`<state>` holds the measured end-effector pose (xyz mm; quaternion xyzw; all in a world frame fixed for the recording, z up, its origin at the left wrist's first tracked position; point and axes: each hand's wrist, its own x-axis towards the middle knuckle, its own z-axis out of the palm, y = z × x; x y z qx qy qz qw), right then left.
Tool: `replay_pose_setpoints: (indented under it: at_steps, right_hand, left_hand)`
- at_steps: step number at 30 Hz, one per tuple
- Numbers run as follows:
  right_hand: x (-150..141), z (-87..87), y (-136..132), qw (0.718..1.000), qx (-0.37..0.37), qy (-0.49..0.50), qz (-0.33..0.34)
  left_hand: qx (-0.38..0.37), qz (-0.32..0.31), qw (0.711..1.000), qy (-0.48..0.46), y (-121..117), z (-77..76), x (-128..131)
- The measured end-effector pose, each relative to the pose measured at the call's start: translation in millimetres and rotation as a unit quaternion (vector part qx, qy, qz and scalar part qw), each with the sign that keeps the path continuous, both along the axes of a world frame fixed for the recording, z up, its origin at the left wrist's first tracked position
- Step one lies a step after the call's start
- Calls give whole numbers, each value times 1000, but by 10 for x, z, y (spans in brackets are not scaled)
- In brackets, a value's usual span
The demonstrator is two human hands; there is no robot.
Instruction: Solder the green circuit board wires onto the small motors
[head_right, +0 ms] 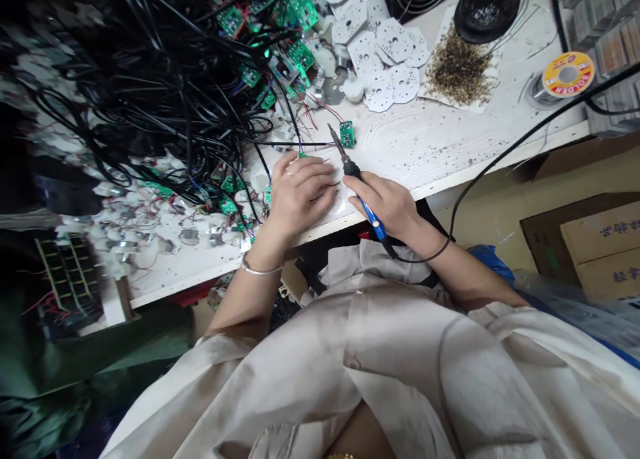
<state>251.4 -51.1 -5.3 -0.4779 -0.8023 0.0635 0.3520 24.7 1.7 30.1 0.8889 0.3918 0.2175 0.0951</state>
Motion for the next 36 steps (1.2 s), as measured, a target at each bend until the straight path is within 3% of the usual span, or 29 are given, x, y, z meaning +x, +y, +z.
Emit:
replay_pose_setpoints:
  at_steps: [4,6,9,14,19,24,26,28,30,32,34,36]
  right_hand:
    - [11,-11,-19,999,24,-23,-9]
    - [11,-15,-18,998,52,-26,-15]
    - [1,-38,-7,996,79,-20,-22]
    - [-26,-59,2,992,116,-37,-43]
    - [-69,-20,28,988,141,-53,-45]
    - [-63,44,67,990,130,39,-33]
    - [35,87,65,984,127,120,-21]
    - [224,112,77,969,121,210,-57]
    - [482,108,118,937,105,293,-158]
    - [753,81,188,885,84,364,-277]
    - [972,49,267,851,64,395,-341]
    - [1102,27,334,834,49,416,-360]
  left_hand:
    - [70,170,981,-61,-102,228,-450]
    - [85,212,972,-54,-135,290,-607]
    - [70,202,976,34,-127,268,-621]
    - [75,176,965,177,83,209,-370]
    - [-22,98,947,305,350,449,-182]
    - [-96,95,906,401,404,570,-25]
    - [-77,120,911,386,353,531,-48]
    - [-37,134,941,309,288,456,-135]
    - [7,118,976,182,225,363,-247]
    - [50,96,991,79,171,272,-332]
    - [77,86,993,41,125,193,-364]
    - [83,81,993,30,84,131,-345]
